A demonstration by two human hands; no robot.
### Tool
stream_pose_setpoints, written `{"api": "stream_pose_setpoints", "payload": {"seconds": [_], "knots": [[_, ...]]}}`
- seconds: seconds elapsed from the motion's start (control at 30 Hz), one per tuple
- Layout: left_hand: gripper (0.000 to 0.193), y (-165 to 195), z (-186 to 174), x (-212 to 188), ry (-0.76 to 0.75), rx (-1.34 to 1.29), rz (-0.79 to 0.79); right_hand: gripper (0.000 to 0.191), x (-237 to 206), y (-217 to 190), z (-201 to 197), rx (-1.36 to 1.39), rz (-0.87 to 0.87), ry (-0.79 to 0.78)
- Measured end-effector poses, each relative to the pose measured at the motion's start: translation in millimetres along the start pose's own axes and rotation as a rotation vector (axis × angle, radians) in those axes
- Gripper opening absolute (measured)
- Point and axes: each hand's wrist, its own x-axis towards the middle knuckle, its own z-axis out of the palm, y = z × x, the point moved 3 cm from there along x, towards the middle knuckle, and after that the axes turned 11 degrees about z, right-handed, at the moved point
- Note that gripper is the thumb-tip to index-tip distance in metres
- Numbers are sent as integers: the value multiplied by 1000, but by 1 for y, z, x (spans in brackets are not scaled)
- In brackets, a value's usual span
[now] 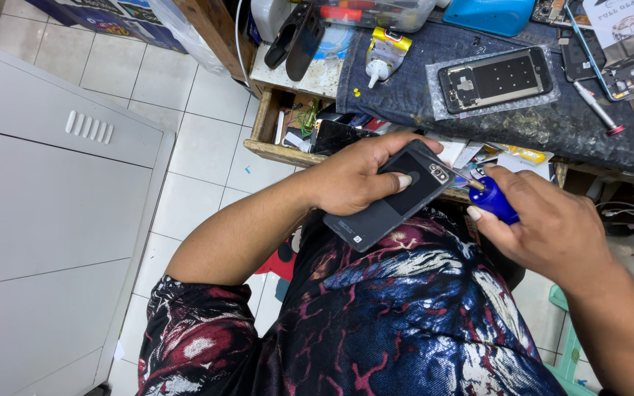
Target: The person uses a screwdriver to remove screws from the back of a smartphone. They then use a prying tool to separate the back cover from the phone's frame. The person continues to work on the device, manipulating internal components.
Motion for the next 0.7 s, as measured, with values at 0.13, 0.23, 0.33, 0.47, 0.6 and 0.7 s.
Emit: {"api": "stream_pose_setpoints", "payload": {"seconds": [0.13,0.23,0.33,0.47,0.6,0.7], "knots": [[65,-1,-27,-17,-6,276,-196,49,-20,43,10,304,115,69],[57,18,-86,-66,125,529,-199,45,-40,80,20,353,255,97],[50,14,-121,-123,19,1142,-963,41,-61,104,32,505,384,56],[35,33,-123,-146,110,773,-749,50,-62,117,39,745,435,71],[25,38,-95,-122,385,653,-665,44,-72,114,30,741,521,57],[28,42,-91,-67,410,707,-323,44,-77,110,19,442,552,130]]}}
